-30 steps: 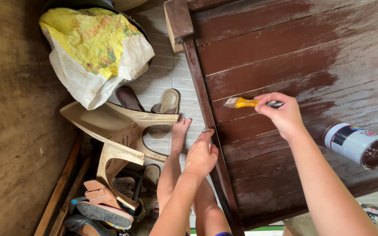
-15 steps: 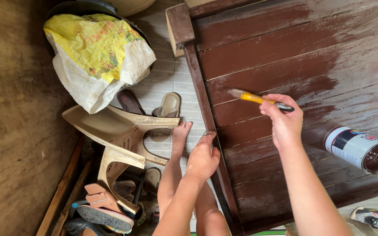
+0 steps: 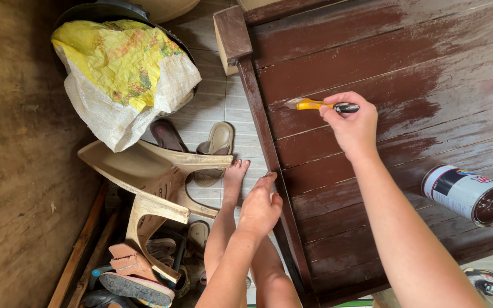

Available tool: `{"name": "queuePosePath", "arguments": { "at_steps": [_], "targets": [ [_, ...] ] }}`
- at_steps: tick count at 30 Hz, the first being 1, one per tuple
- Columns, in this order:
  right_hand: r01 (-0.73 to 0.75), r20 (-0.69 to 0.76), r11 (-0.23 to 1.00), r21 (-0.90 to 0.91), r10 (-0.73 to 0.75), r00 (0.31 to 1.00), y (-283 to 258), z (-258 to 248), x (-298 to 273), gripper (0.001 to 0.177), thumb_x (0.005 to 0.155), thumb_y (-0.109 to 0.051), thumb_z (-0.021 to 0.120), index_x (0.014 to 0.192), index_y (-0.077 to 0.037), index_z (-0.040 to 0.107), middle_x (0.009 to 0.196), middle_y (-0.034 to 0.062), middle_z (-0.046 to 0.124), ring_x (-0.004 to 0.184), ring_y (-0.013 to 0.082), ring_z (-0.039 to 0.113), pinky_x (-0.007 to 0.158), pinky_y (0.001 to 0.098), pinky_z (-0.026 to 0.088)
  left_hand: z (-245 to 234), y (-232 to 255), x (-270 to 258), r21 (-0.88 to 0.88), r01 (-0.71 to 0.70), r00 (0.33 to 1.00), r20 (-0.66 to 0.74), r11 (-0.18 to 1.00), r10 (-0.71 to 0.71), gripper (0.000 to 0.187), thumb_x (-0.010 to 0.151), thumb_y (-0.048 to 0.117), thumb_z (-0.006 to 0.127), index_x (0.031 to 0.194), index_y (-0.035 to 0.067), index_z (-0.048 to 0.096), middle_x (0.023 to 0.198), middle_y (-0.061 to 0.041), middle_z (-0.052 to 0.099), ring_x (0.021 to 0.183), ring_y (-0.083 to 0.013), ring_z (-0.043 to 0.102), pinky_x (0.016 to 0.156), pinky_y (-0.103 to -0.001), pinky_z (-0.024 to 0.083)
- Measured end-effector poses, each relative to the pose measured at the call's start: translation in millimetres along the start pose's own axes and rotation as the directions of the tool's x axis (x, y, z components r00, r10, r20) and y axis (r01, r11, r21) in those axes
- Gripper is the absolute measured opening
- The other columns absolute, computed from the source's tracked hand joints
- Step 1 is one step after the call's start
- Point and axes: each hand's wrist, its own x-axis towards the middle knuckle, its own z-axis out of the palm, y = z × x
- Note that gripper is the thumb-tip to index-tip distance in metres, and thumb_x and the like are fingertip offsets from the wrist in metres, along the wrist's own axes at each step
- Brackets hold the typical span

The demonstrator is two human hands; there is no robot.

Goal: The person uses a yellow-handled brush to apply dark brown paint to a wooden table. They repeatedly dip the brush into a paint can and spread the paint across the table surface, working along the edges and between the slats.

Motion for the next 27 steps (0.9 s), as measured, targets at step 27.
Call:
{"name": "queuePosePath", "arguments": {
  "at_steps": [27],
  "targets": [
    [0.183,0.068,0.903,-0.39,-0.169,0.983,-28.5,28.8,-67.2,0.011,0.086,-0.002,0.075,0.095,-0.006,0.07,0.104,0.007,0.074,0.095,0.0151,0.073,0.071,0.0278,0.063,-17.7,6.3,-1.4,-0.025,0.01,1.0,-0.013,1.0,-0.01,0.054,0.085,0.006,0.056,0.139,0.005,0.054,0.142,-0.016,0.057,0.128,-0.0343,0.057,0.108,-0.041,0.045]
  ]
}}
